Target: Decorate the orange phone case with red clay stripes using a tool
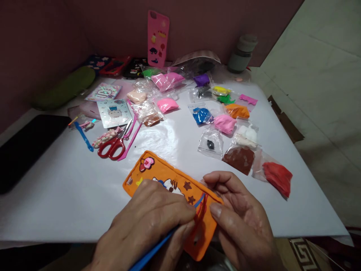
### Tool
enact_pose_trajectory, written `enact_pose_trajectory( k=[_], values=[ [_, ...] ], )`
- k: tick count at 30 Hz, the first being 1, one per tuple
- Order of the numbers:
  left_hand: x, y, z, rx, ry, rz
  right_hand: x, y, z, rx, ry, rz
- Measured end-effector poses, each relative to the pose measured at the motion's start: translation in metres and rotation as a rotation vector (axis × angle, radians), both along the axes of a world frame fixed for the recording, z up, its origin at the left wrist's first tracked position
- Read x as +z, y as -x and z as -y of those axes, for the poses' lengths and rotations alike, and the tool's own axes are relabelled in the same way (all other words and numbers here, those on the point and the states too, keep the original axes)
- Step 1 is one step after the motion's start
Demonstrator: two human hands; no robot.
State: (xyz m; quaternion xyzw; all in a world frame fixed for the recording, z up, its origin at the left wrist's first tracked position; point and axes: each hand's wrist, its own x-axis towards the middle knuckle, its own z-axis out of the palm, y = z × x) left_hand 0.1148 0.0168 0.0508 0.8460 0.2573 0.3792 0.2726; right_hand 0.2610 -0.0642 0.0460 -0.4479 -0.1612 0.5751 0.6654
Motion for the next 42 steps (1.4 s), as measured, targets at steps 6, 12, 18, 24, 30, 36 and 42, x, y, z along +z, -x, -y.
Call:
enact_pose_trajectory(
  k=[6, 12, 18, 24, 30, 36, 42],
  values=[
    [-0.009, 0.0, 0.002, -0.018, 0.001, -0.014, 0.0, 0.0, 0.0, 0.0, -0.001, 0.018],
    [-0.021, 0.003, 0.0, -0.02, -0.043, -0.06, 0.0, 0.0, -0.001, -0.003, 0.0, 0.003],
    [-0.02, 0.003, -0.003, -0.037, -0.056, -0.086, 0.0, 0.0, 0.0, -0.002, 0.003, 0.005],
    [-0.016, 0.003, -0.002, -0.052, -0.035, -0.103, -0.001, 0.0, 0.0, 0.007, 0.009, 0.015],
    [-0.016, 0.005, -0.002, -0.053, -0.026, -0.123, 0.001, 0.001, -0.001, -0.016, 0.012, -0.004],
    [-0.008, 0.004, 0.0, -0.04, -0.02, -0.125, 0.001, 0.001, -0.001, -0.012, 0.046, 0.012],
    [0.009, 0.001, 0.008, -0.001, -0.06, -0.165, -0.002, 0.0, 0.001, -0.013, 0.031, 0.015]
  ],
)
